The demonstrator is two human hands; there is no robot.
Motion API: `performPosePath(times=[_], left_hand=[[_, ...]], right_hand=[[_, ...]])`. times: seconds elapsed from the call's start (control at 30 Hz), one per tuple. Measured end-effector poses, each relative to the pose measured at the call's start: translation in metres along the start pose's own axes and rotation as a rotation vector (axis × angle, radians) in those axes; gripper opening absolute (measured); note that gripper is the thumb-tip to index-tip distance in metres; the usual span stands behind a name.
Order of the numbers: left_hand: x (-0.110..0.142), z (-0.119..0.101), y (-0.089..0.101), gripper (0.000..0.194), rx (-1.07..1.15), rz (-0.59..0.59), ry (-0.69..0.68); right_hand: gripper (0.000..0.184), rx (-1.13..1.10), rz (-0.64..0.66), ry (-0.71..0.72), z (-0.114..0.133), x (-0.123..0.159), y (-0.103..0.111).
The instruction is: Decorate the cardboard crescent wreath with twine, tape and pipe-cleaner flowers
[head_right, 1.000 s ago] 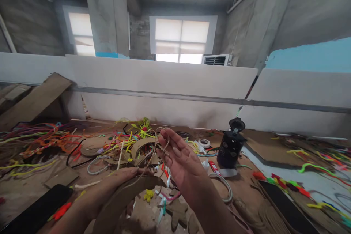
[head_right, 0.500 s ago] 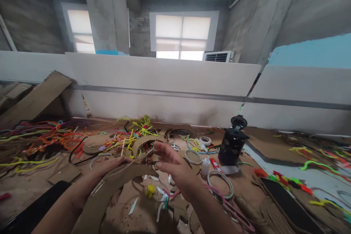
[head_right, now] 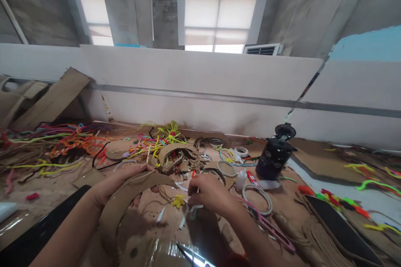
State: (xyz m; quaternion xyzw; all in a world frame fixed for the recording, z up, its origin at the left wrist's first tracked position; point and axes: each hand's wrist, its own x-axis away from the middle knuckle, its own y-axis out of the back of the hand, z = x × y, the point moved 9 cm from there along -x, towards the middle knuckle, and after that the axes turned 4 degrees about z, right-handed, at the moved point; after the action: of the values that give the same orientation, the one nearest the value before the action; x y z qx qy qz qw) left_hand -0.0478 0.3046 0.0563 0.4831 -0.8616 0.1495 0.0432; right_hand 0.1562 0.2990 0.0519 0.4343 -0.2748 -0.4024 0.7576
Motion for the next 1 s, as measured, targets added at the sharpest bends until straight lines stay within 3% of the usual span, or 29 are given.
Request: performPosePath(times=[0.23, 0.33, 0.47, 0.6, 0.87, 1.0], left_hand=[[-0.001, 0.000, 0.001, 0.040, 0.049, 0.013, 0.002], [-0.002, 0.001, -0.002, 0.045, 0.027, 0.053, 0.035], [-0.001, -0.001, -0.005, 0.046, -0.010, 0.074, 0.050], [-0.001, -0.001, -0.010, 0.041, -0.036, 0.089, 0.044], [-0.010, 0.016, -0.025, 0.056, -0.072, 0.148, 0.119], [-0.015, 0.017, -0.029, 0.056, -0.159, 0.152, 0.087]], right_hand=[[0.024, 0.106, -0.027, -0.067, -0.014, -0.011, -0.023], [0.020, 0.070, -0.048, -0.082, -0.019, -0.014, -0.026], [0.008, -0.097, -0.133, -0.109, -0.028, -0.014, -0.012], [0.007, -0.387, -0.240, -0.159, -0.042, -0.007, 0.012], [0.044, -0.812, -0.375, -0.090, -0.036, 0.008, 0.046], [0.019, -0.874, -0.284, -0.035, -0.015, 0.004, 0.034]])
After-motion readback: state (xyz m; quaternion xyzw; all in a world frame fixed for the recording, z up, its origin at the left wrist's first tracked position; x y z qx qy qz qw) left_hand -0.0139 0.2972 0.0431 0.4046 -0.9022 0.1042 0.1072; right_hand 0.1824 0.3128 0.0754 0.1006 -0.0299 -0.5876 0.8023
